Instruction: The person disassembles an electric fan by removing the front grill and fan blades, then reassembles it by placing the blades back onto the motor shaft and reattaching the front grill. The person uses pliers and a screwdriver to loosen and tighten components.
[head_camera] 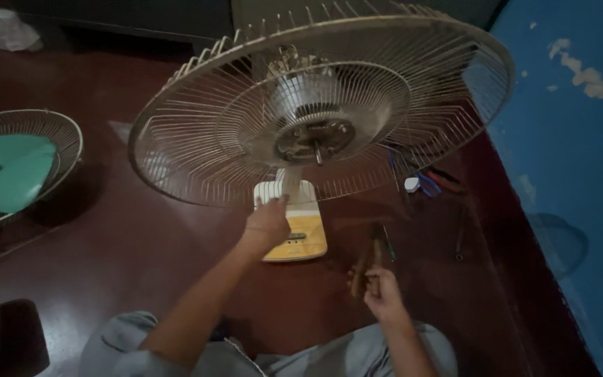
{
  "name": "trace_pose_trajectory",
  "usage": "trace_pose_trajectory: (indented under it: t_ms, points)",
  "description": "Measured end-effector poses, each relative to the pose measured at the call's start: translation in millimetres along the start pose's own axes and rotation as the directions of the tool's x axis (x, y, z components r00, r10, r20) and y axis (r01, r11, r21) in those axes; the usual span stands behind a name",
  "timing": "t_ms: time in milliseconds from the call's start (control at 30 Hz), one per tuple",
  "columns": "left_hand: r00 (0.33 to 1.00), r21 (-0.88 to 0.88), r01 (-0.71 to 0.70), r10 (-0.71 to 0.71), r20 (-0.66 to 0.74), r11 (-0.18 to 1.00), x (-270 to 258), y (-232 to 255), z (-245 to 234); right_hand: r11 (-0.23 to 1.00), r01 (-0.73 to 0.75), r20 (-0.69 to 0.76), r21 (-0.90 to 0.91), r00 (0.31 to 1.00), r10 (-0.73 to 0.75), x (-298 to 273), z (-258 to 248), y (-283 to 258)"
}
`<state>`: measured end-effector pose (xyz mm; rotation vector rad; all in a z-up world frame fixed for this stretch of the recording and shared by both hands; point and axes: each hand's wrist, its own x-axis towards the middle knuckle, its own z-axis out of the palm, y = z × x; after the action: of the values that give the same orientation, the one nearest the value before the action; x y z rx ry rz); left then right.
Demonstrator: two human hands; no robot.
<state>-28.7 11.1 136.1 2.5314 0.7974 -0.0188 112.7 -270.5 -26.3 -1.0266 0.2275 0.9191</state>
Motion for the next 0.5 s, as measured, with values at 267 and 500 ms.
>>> trace_pose_trajectory:
  t_ms: [267,500]
  points:
    - [-0.141,0.665,-0.373,0.668,-0.73,0.647,-60.9,118.3,-186.3,0.987,-0.112,-0.128,0.116,0.984,0.127,-1.6,9.0,-4.7]
    - [0.029,0.735,0.069,0.735,-0.678,0.675,-72.1,148.9,-258.9,0.986,-0.085,-0.084,0.141,0.992,0.098,5.6,-2.5,-1.1]
